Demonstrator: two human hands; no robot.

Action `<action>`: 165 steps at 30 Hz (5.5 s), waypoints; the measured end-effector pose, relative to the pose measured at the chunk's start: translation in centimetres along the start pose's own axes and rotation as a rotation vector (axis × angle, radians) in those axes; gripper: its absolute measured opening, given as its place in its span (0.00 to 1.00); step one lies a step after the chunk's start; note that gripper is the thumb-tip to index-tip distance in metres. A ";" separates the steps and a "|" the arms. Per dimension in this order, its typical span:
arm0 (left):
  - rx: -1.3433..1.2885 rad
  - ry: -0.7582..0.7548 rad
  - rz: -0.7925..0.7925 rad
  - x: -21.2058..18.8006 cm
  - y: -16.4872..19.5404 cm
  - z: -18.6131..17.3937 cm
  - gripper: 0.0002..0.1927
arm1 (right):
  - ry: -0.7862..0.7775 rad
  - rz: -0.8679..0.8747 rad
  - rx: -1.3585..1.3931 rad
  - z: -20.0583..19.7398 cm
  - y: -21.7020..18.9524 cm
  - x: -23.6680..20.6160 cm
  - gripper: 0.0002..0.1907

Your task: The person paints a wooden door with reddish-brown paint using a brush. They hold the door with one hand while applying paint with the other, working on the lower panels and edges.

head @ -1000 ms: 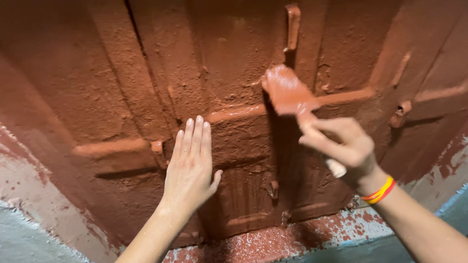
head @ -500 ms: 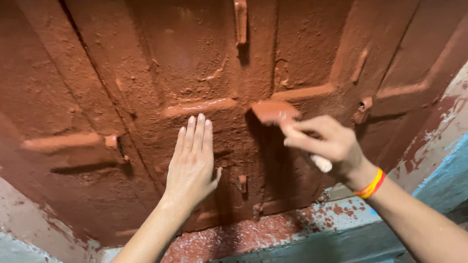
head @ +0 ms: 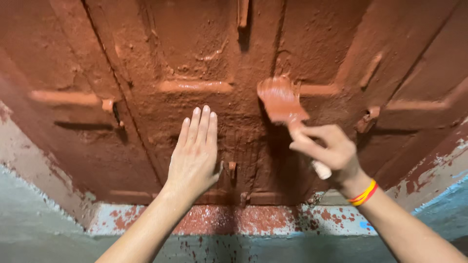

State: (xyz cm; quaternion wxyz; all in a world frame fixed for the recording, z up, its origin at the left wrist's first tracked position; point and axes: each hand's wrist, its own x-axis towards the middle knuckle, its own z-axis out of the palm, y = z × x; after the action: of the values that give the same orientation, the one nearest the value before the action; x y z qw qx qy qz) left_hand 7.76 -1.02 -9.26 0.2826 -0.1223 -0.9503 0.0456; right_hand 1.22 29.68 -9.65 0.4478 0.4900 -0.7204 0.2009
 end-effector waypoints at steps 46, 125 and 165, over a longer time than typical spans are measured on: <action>-0.097 0.052 0.063 -9.7 -17.3 2.2 0.53 | 0.148 0.049 -0.229 14.3 -14.5 9.5 0.16; -0.151 0.059 -0.005 -16.6 -41.1 5.5 0.57 | -0.019 -0.032 -0.174 30.7 -27.1 19.9 0.17; -0.135 0.125 0.045 -4.6 -19.6 4.1 0.58 | -0.192 0.084 -0.134 12.3 -11.2 6.5 0.15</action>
State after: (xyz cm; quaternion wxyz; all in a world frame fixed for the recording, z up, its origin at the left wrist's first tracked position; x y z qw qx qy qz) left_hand 5.22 -21.24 -12.06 0.3314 -0.1652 -0.9287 -0.0201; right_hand 4.84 12.39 -12.20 0.3998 0.4454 -0.7916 0.1230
